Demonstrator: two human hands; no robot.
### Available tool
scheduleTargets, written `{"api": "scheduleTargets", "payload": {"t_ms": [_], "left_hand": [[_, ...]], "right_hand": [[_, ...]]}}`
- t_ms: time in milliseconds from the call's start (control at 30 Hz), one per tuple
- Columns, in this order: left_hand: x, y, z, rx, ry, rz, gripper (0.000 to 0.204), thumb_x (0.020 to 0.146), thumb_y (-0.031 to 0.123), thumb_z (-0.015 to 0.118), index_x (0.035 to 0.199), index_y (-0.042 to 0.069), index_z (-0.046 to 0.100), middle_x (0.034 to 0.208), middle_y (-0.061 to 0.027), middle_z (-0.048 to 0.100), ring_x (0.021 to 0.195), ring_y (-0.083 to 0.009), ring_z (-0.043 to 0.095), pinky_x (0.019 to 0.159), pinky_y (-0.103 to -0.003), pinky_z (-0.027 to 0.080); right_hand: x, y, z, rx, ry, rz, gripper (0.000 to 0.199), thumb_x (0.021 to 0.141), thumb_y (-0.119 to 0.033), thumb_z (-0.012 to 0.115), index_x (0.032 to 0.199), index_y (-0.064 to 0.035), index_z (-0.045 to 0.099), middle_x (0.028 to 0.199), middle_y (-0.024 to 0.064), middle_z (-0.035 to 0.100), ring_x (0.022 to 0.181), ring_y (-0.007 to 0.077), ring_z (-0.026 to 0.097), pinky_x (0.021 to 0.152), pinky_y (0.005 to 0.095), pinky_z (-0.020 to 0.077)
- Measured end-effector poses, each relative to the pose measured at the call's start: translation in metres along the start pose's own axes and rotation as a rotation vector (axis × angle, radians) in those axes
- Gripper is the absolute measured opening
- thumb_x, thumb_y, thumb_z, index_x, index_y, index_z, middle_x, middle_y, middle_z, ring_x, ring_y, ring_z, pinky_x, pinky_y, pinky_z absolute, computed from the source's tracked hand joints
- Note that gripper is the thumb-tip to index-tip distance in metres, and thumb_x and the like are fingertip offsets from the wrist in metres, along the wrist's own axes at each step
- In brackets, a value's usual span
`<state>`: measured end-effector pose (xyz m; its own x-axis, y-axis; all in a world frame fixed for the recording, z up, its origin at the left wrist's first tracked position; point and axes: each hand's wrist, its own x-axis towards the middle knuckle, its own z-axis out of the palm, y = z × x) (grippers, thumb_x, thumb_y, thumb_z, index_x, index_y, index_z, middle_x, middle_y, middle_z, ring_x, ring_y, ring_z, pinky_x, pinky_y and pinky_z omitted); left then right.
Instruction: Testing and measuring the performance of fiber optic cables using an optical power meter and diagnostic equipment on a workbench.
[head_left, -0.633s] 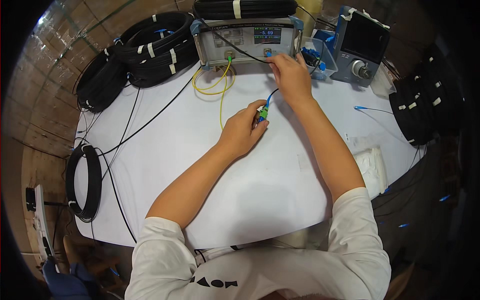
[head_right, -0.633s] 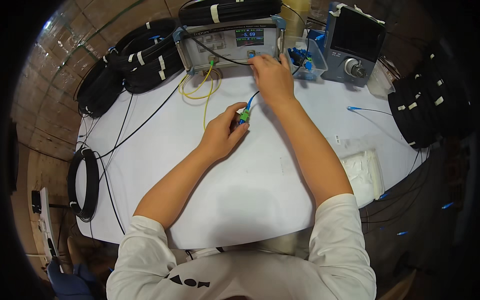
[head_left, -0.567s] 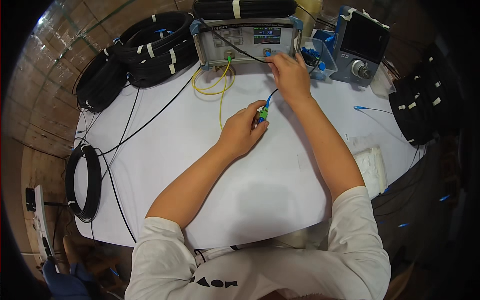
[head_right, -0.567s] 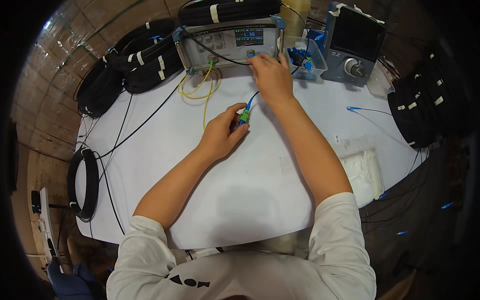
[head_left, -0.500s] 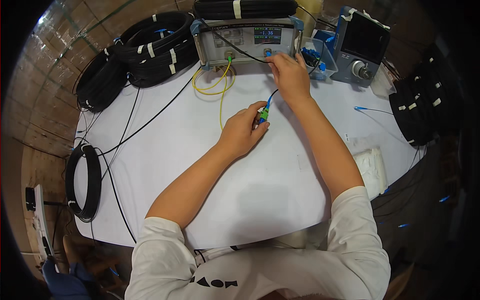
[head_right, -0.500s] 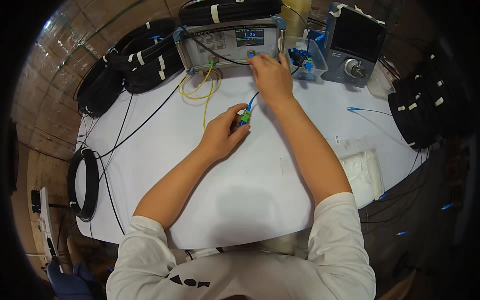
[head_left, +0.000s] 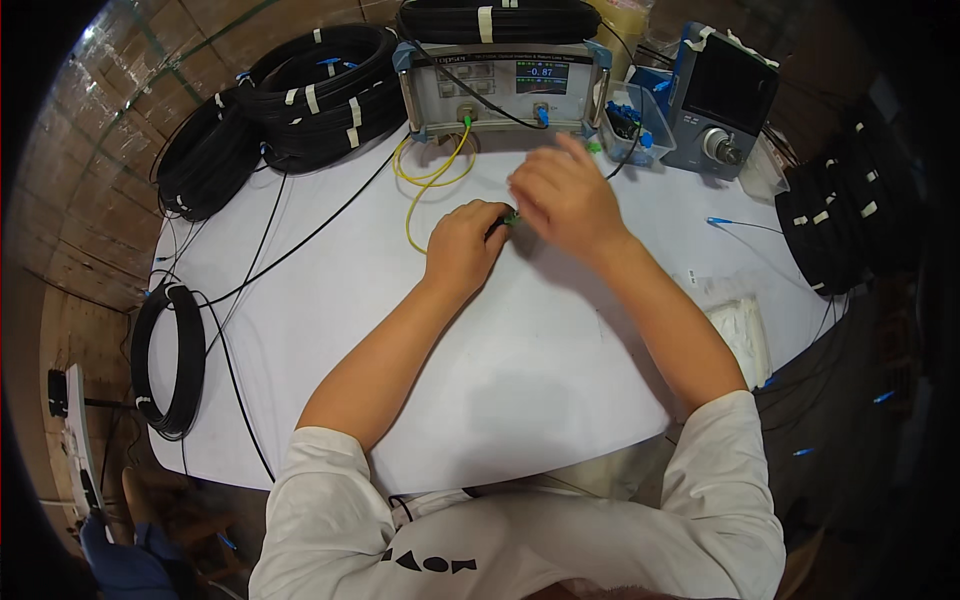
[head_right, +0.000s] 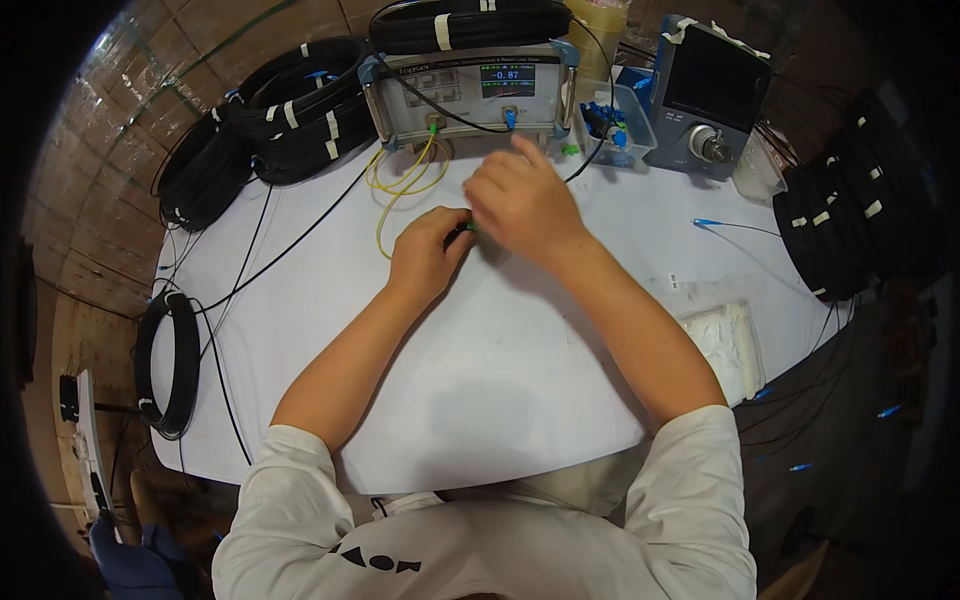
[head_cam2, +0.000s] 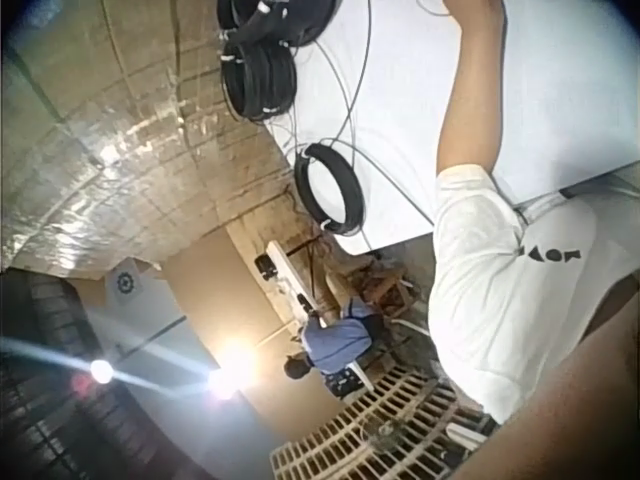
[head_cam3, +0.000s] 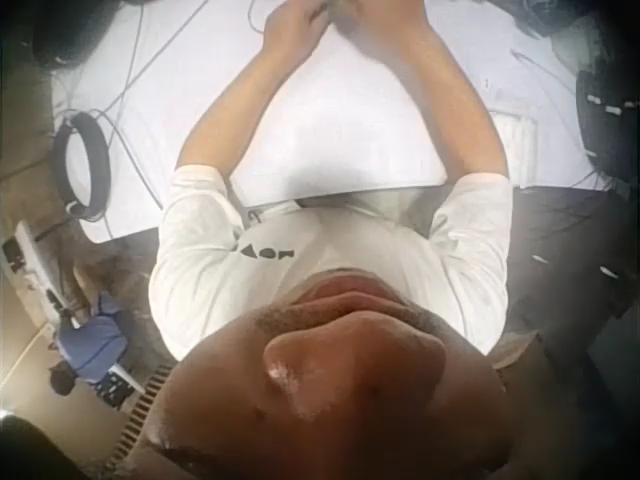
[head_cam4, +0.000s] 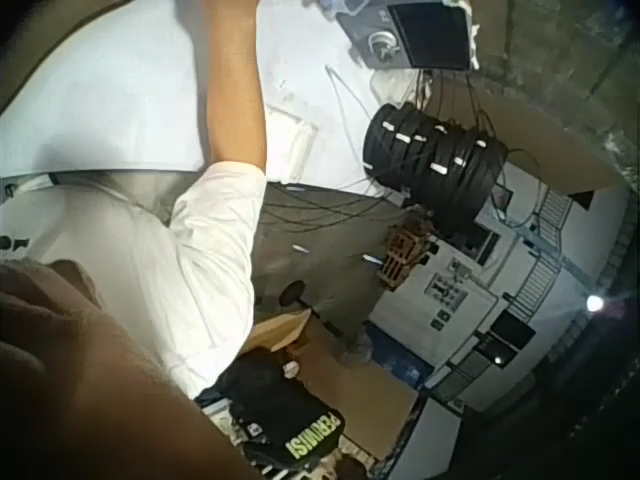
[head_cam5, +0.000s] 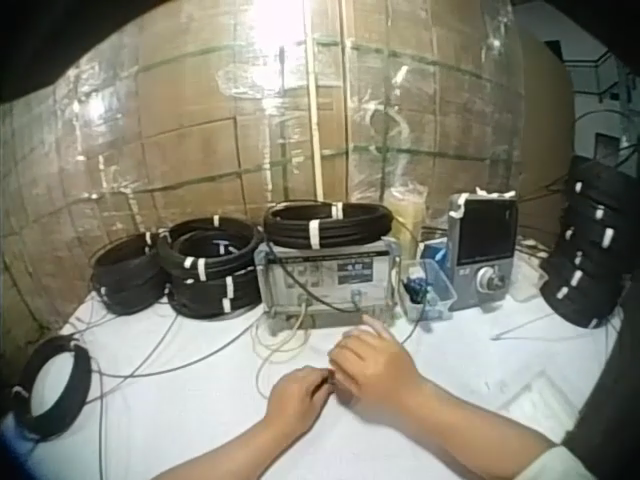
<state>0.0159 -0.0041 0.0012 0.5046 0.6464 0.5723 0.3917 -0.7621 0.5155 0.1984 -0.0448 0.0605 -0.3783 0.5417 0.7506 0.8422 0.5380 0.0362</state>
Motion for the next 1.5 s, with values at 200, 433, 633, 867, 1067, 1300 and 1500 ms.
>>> {"api": "scheduleTargets", "payload": {"t_ms": [200,433,633,867,1067,1300,1500], "left_hand": [[0.002,0.005,0.000,-0.134,-0.026,-0.224,0.020,0.081,0.014,0.074,0.096,0.003,0.067,0.089,-0.0134,0.068,0.077,-0.0320,0.065,0.067,-0.039,0.051],[0.005,0.009,0.000,-0.131,-0.123,-0.139,0.022,0.077,0.018,0.079,0.089,0.002,0.069,0.081,-0.0128,0.068,0.071,-0.0294,0.064,0.065,-0.039,0.050],[0.004,0.011,-0.005,-0.137,-0.171,-0.116,0.022,0.076,0.019,0.080,0.085,0.002,0.069,0.078,-0.0114,0.067,0.072,-0.0286,0.061,0.066,-0.040,0.048],[0.004,0.007,-0.004,-0.176,-0.219,-0.057,0.022,0.075,0.019,0.081,0.082,0.002,0.068,0.075,-0.0108,0.065,0.073,-0.0286,0.059,0.067,-0.040,0.047],[0.004,0.006,-0.003,-0.168,-0.226,-0.023,0.022,0.075,0.019,0.081,0.082,0.002,0.069,0.076,-0.0108,0.065,0.073,-0.0290,0.058,0.068,-0.041,0.046],[0.003,0.009,-0.003,-0.145,-0.189,-0.074,0.023,0.075,0.019,0.080,0.082,0.001,0.068,0.076,-0.0112,0.066,0.074,-0.0297,0.060,0.068,-0.041,0.047],[0.001,0.013,-0.004,-0.059,-0.049,-0.138,0.023,0.072,0.022,0.081,0.077,0.003,0.069,0.070,-0.0132,0.066,0.066,-0.0297,0.062,0.064,-0.041,0.048]], "right_hand": [[-0.063,-0.024,-0.003,0.207,-0.153,0.107,0.015,0.074,-0.009,0.072,0.087,-0.0084,0.065,0.077,0.0047,0.057,0.078,0.0244,0.059,0.072,0.0387,0.0477],[-0.064,0.006,0.024,1.074,-0.076,0.906,0.027,0.093,-0.017,0.069,0.112,0.0014,0.066,0.091,0.0015,0.067,0.082,0.0071,0.060,0.075,0.0234,0.0490],[-0.065,0.008,0.026,1.133,-0.092,0.917,0.025,0.094,-0.025,0.068,0.101,-0.0005,0.069,0.086,0.0013,0.069,0.080,0.0070,0.060,0.074,0.0228,0.0473],[-0.062,0.004,0.025,1.106,-0.168,0.918,0.030,0.097,-0.031,0.064,0.096,-0.0013,0.068,0.083,0.0007,0.068,0.077,0.0075,0.060,0.073,0.0232,0.0475],[-0.064,0.007,0.027,1.087,-0.181,0.917,0.031,0.096,-0.033,0.065,0.094,-0.0014,0.068,0.080,0.0005,0.067,0.074,0.0072,0.059,0.070,0.0232,0.0466],[-0.063,0.002,0.025,1.075,-0.147,0.909,0.023,0.096,-0.022,0.066,0.100,0.0003,0.066,0.086,0.0026,0.068,0.077,0.0086,0.061,0.072,0.0244,0.0490],[-0.061,-0.010,0.023,1.223,-0.044,0.932,0.014,0.090,-0.008,0.070,0.100,0.0012,0.065,0.088,0.0071,0.071,0.082,0.0120,0.068,0.075,0.0250,0.0543]]}}
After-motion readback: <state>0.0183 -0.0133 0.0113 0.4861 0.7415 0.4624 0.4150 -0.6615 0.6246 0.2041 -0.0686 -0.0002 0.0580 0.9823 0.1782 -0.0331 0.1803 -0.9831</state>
